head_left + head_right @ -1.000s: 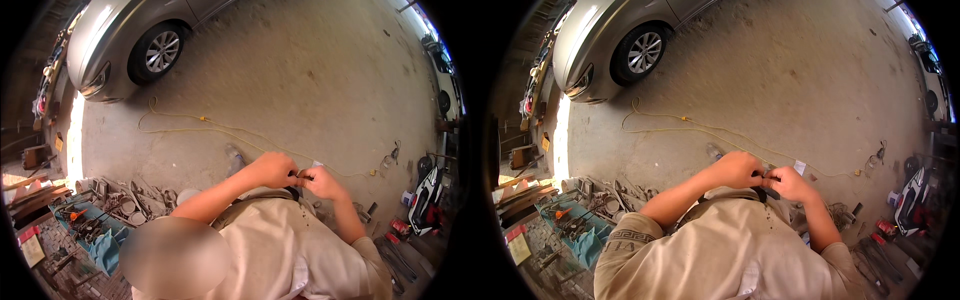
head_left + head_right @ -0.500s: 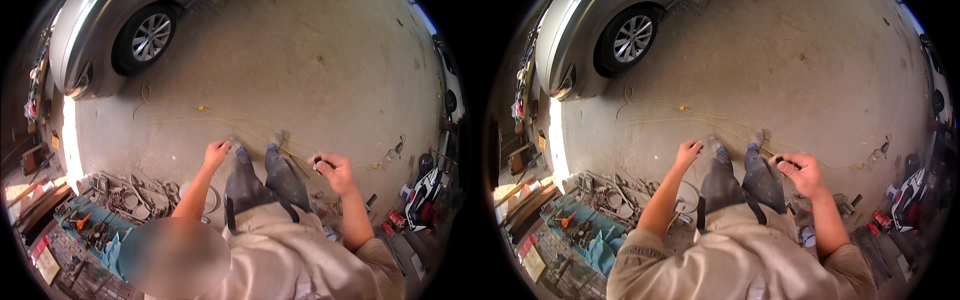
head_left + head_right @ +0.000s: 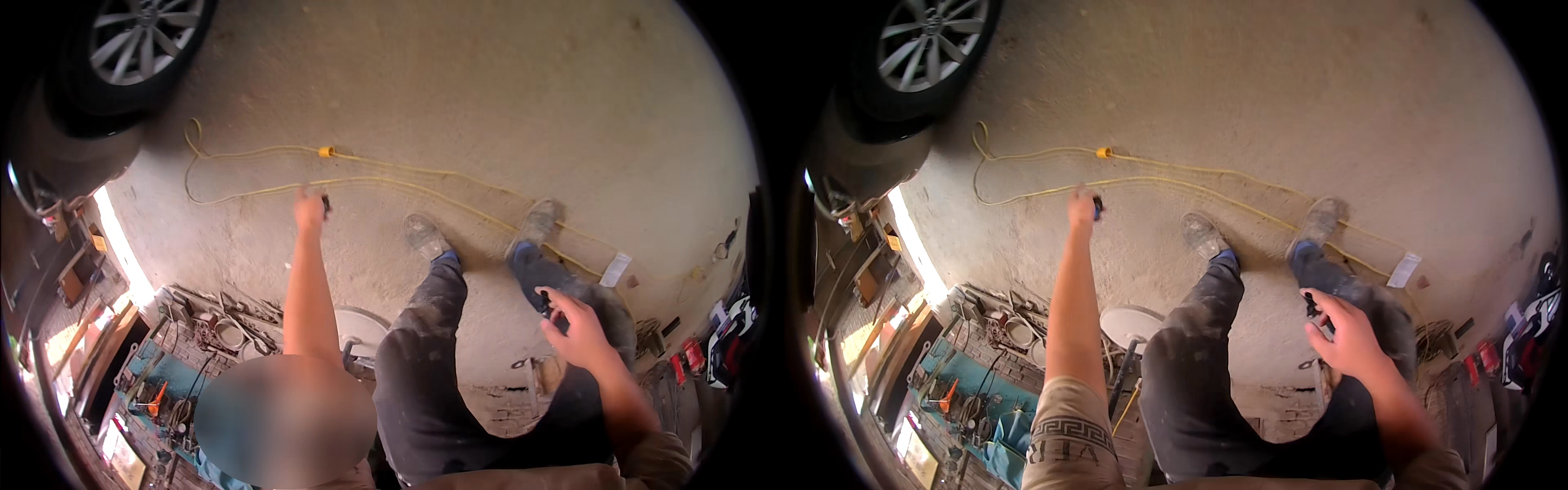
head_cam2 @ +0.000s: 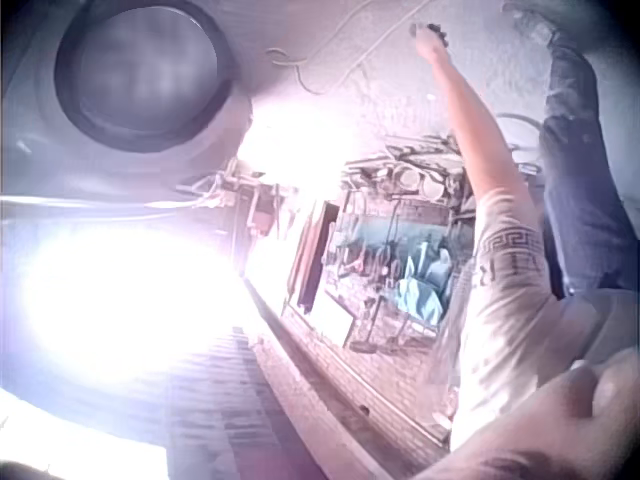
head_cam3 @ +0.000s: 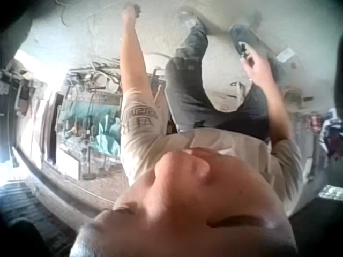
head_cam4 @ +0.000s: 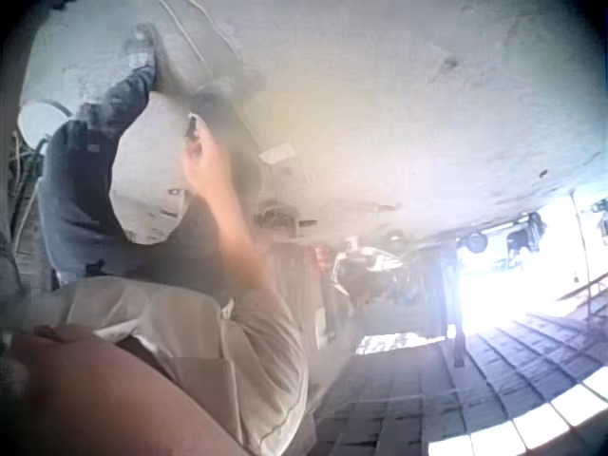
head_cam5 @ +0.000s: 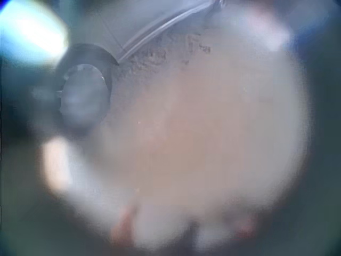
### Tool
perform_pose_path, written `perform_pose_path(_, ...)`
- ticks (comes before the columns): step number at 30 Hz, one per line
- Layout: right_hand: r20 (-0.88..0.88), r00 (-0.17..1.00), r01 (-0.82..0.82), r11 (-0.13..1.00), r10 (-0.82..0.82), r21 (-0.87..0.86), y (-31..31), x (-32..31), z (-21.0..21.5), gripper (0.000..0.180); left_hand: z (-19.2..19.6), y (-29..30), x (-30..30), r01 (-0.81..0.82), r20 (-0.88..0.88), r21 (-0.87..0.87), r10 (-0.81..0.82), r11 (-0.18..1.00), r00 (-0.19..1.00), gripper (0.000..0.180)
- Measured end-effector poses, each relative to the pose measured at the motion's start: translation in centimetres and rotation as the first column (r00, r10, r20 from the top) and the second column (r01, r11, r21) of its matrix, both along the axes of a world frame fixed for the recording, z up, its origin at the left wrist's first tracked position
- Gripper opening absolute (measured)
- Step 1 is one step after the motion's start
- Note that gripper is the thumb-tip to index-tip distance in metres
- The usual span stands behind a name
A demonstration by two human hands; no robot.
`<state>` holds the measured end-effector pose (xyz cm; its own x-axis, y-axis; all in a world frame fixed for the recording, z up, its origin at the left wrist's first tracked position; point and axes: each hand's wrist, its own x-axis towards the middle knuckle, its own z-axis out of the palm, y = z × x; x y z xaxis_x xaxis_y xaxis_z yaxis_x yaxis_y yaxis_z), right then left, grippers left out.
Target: The person picks up a yellow extension cord and a yellow power strip, then repeatedly wraps black electrical tape around the power strip's body and cord junction. The person handles the cord and strip throughout, adjusting the tape and repositioning the strip.
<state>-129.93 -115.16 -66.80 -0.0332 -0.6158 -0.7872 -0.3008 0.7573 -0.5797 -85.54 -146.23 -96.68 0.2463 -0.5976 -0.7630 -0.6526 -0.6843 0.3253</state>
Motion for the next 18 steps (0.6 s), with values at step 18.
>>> perform_pose_path(18, 0.033, 0.995, 0.091, 0.988, -0.096, 0.127, 0.3, -0.1, -2.1, 0.046, 0.7, -3.0, -8.1, 0.074, -0.64, 0.195, 0.069, 0.978, 0.766, 0.076)
